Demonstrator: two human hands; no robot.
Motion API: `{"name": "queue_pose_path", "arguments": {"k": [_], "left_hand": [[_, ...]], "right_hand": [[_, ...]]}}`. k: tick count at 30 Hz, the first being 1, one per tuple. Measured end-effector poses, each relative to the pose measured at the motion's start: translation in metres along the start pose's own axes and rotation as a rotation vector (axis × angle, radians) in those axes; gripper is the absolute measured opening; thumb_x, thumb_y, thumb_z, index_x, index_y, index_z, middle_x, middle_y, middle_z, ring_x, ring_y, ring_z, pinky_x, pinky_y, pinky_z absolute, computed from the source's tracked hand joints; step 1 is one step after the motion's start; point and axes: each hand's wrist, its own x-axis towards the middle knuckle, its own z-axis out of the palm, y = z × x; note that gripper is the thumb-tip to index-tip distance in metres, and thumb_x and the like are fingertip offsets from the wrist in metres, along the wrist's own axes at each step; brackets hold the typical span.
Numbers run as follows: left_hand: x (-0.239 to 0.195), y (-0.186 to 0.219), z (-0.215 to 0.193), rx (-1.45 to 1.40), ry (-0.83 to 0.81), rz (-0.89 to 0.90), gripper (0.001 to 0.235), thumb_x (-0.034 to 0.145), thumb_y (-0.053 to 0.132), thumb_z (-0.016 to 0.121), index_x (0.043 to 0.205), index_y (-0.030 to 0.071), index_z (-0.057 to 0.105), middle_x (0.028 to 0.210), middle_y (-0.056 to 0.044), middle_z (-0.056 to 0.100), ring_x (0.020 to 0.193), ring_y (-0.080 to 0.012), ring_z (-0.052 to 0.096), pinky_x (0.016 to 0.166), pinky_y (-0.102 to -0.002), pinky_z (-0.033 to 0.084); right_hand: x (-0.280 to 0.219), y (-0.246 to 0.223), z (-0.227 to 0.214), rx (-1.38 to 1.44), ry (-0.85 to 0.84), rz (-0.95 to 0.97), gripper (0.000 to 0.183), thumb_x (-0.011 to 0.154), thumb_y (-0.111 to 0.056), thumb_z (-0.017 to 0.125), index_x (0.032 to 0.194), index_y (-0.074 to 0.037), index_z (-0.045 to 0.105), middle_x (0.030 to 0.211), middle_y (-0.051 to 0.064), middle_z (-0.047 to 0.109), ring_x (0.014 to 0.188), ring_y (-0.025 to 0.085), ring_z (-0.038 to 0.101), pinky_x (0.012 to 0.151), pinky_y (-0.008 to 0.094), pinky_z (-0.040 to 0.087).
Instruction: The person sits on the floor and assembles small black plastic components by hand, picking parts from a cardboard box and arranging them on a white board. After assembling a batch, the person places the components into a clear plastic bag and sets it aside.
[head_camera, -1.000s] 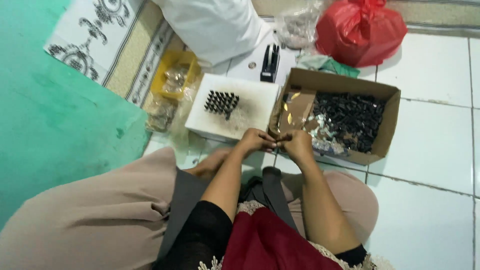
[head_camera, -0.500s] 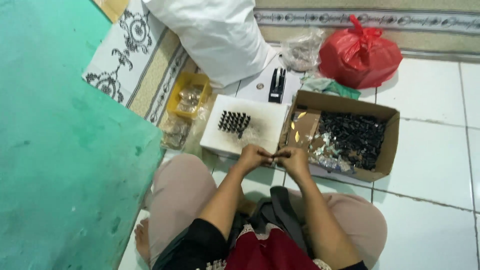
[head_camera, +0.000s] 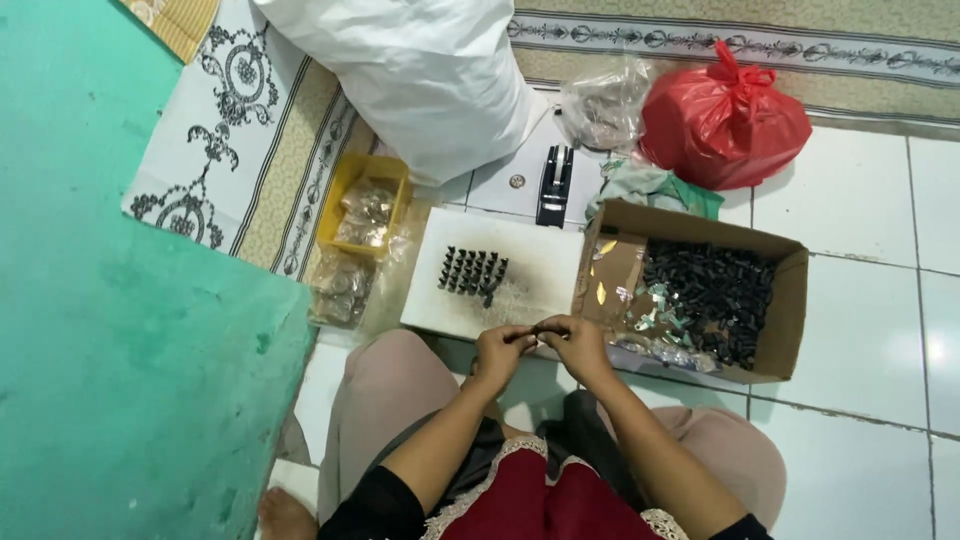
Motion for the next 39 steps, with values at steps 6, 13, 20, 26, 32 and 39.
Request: {"name": "queue_pose_path", "arguments": {"k": [6, 13, 20, 26, 32, 39], "left_hand": [[0.012, 0.005, -0.024, -0.183, 0.077, -0.028, 0.020, 0.089, -0.011, 0.073, 0.109, -0.012, 0.073, 0.107, -0.037, 0.071, 0.093, -0.0377, 0.074, 0.078, -0.043, 0.068], [0.027, 0.011, -0.046, -0.057, 0.127, 0.008, 0.016, 0.088, -0.009, 0.074, 0.104, -0.006, 0.077, 0.101, -0.031, 0.074, 0.087, -0.0328, 0.076, 0.073, -0.038, 0.068], [0.031, 0.014, -0.050, 0.248, 0.170, 0.237, 0.016, 0.090, 0.000, 0.076, 0.105, -0.004, 0.078, 0.095, -0.023, 0.075, 0.083, -0.0332, 0.076, 0.061, -0.033, 0.068], [0.027, 0.011, -0.039, 0.425, 0.231, 0.378, 0.011, 0.089, 0.003, 0.074, 0.100, -0.001, 0.077, 0.093, -0.015, 0.073, 0.081, -0.0280, 0.075, 0.060, -0.032, 0.065], [0.034, -0.010, -0.038, 0.455, 0.312, 0.514, 0.011, 0.084, 0.001, 0.075, 0.094, 0.002, 0.077, 0.088, -0.011, 0.072, 0.071, -0.0253, 0.073, 0.051, -0.029, 0.061], [0.033, -0.008, -0.036, 0.479, 0.328, 0.595, 0.013, 0.080, 0.000, 0.074, 0.092, 0.004, 0.077, 0.085, -0.009, 0.070, 0.068, -0.0260, 0.072, 0.048, -0.029, 0.059]], "right_hand": [[0.028, 0.012, 0.038, 0.133, 0.058, 0.085, 0.016, 0.084, -0.006, 0.081, 0.099, -0.001, 0.079, 0.084, 0.019, 0.079, 0.076, 0.026, 0.075, 0.068, 0.038, 0.061], [0.044, -0.009, 0.052, 0.041, -0.002, 0.126, 0.020, 0.081, -0.006, 0.083, 0.101, -0.003, 0.081, 0.091, 0.020, 0.080, 0.085, 0.029, 0.077, 0.073, 0.038, 0.061], [0.065, -0.015, 0.048, -0.068, -0.027, -0.003, 0.019, 0.085, -0.004, 0.078, 0.104, -0.004, 0.080, 0.095, 0.018, 0.080, 0.089, 0.031, 0.076, 0.075, 0.040, 0.062], [0.082, 0.000, 0.057, -0.374, 0.096, -0.271, 0.019, 0.088, -0.012, 0.078, 0.107, -0.008, 0.077, 0.098, 0.013, 0.077, 0.096, 0.030, 0.073, 0.083, 0.039, 0.060], [0.089, 0.013, 0.065, -0.530, 0.131, -0.499, 0.020, 0.088, -0.015, 0.077, 0.107, -0.009, 0.073, 0.085, 0.011, 0.070, 0.087, 0.028, 0.071, 0.078, 0.037, 0.060], [0.092, 0.013, 0.063, -0.537, 0.081, -0.463, 0.023, 0.086, -0.016, 0.077, 0.107, -0.010, 0.072, 0.087, 0.013, 0.069, 0.089, 0.031, 0.070, 0.079, 0.039, 0.059]]}}
